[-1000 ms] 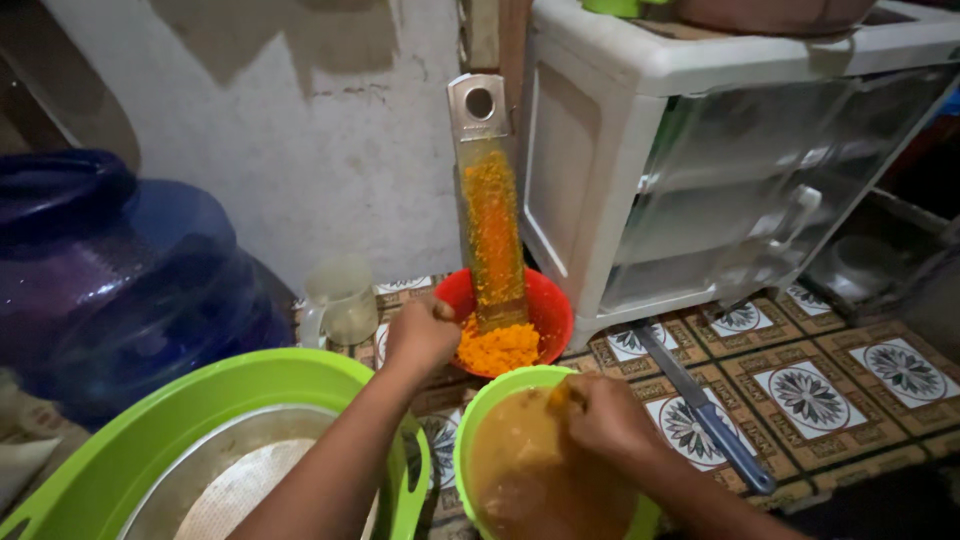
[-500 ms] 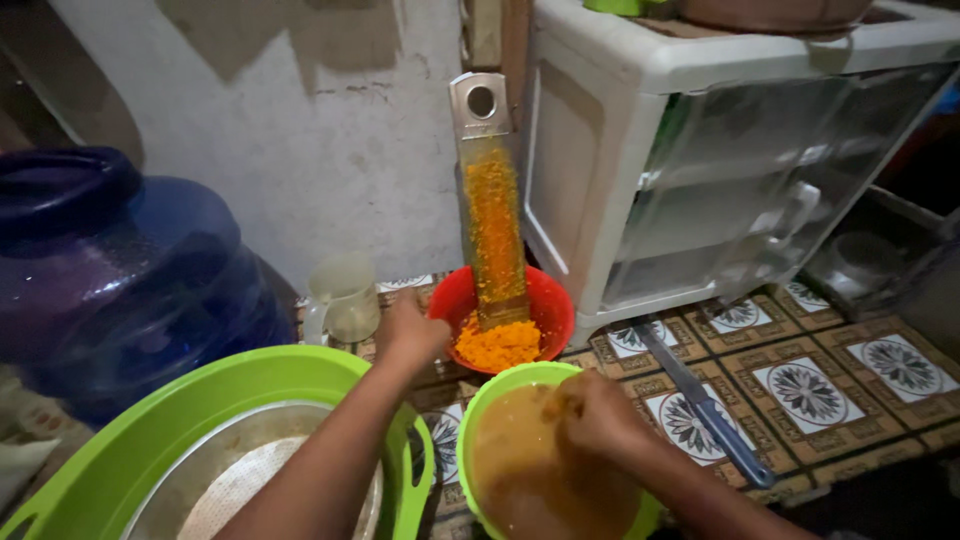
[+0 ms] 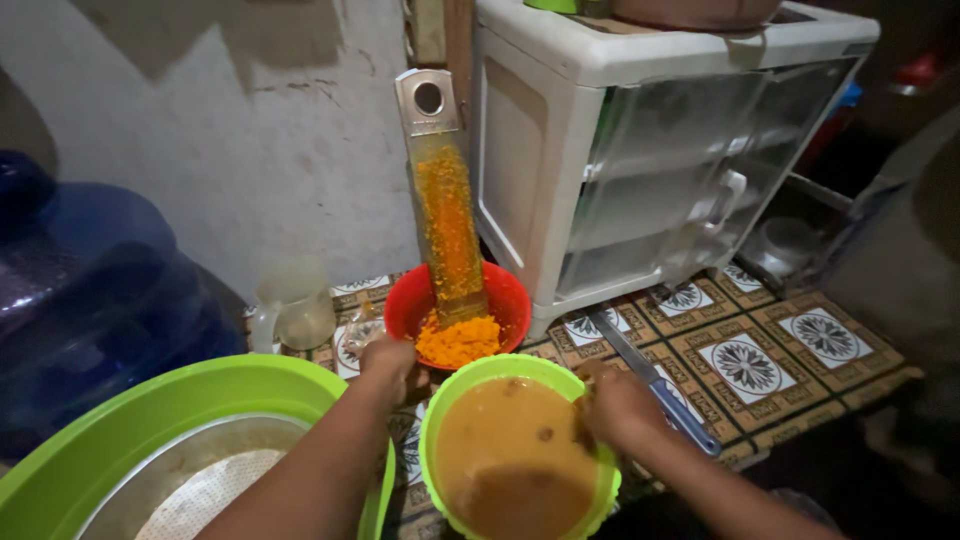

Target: The person grates an orange vegetable using a metal grater into a red bowl, then mixes a brown liquid in a green bowl with their hand. They pour water from a jug onto the grater and into the bowls, and finally pour the liquid through a strainer into a larger green basin.

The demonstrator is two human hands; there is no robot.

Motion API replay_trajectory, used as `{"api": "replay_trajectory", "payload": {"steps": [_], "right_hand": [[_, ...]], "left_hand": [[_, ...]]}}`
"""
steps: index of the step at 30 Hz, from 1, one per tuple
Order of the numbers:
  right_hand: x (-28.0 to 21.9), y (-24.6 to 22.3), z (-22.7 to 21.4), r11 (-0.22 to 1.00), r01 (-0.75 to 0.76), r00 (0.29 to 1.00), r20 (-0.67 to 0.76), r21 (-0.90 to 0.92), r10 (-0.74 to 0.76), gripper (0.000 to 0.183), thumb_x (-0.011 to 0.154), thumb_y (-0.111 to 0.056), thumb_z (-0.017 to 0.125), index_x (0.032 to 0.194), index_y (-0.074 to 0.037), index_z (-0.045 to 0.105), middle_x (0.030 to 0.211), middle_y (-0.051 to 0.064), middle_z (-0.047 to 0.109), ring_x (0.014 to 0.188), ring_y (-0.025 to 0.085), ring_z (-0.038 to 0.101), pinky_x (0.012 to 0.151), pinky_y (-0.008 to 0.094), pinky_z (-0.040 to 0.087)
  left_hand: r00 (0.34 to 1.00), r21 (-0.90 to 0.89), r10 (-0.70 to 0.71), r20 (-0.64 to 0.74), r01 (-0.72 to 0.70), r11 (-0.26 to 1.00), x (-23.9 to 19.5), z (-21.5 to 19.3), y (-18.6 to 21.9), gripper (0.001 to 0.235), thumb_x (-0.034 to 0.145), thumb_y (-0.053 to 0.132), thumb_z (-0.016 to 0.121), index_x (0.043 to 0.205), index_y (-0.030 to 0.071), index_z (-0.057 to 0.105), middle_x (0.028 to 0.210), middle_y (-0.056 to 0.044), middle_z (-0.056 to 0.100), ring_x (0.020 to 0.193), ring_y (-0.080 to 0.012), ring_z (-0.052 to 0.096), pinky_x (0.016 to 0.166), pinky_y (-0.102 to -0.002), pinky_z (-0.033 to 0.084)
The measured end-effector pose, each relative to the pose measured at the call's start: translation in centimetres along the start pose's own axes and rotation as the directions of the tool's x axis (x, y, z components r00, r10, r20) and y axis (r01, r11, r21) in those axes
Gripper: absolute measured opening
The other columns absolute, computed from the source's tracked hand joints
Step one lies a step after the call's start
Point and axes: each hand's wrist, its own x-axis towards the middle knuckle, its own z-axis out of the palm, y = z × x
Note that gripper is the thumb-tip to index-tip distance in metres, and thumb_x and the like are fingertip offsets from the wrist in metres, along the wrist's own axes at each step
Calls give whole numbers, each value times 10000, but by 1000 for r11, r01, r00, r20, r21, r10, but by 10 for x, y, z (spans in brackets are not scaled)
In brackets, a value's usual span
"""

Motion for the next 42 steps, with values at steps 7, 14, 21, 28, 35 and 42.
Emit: {"api": "replay_trajectory", "payload": {"steps": [7,14,21,28,35,42], "right_hand": [[10,6,2,991,-131,987,100,21,128,301,795,-187,768,1093,-152,744,979,95,803,868,249,791,810,387,649],[22,34,3,996,-37,995,-88,76,44,302,778,-188,777,1079,-164,785,903,102,794,779,237,777,809,364,619],[37,65,-13,994,-111,980,-164,9,111,336,707,-229,835,1036,-170,804,918,109,782,844,262,762,829,388,593],[49,89,-28,967,-249,959,-126,48,253,395,684,-222,840,1070,-161,780,980,146,799,912,270,781,878,371,618],[68,106,-26,978,-197,956,-209,67,207,411,741,-206,761,1151,-188,783,1091,140,786,950,295,794,910,372,618],[68,89,-43,964,-240,958,-190,-118,216,416,825,-246,780,1240,-261,745,1228,124,703,1130,310,678,996,414,541]], "left_hand": [[999,-226,2,-44,-12,974,-38,1,19,271,917,-44,587,1177,-26,661,1125,-166,710,862,-301,760,598,-386,650],[991,-52,-10,-130,3,999,-62,7,33,255,956,59,596,1164,-77,653,1120,-231,729,803,-338,732,531,-401,561],[909,333,201,-366,-73,940,-71,10,50,514,781,82,769,1224,-60,550,1172,-295,643,1056,-422,671,845,-470,581],[827,528,499,-259,-311,790,-48,19,72,441,785,188,738,1185,14,674,1211,-238,691,1155,-413,659,1007,-475,520],[854,384,475,-209,-375,844,0,43,105,496,817,168,656,1291,23,635,1246,-249,684,1170,-398,665,1005,-440,516],[840,354,518,-162,-441,825,34,51,130,462,870,160,623,1323,67,629,1302,-214,654,1212,-370,620,1014,-421,480]]}}
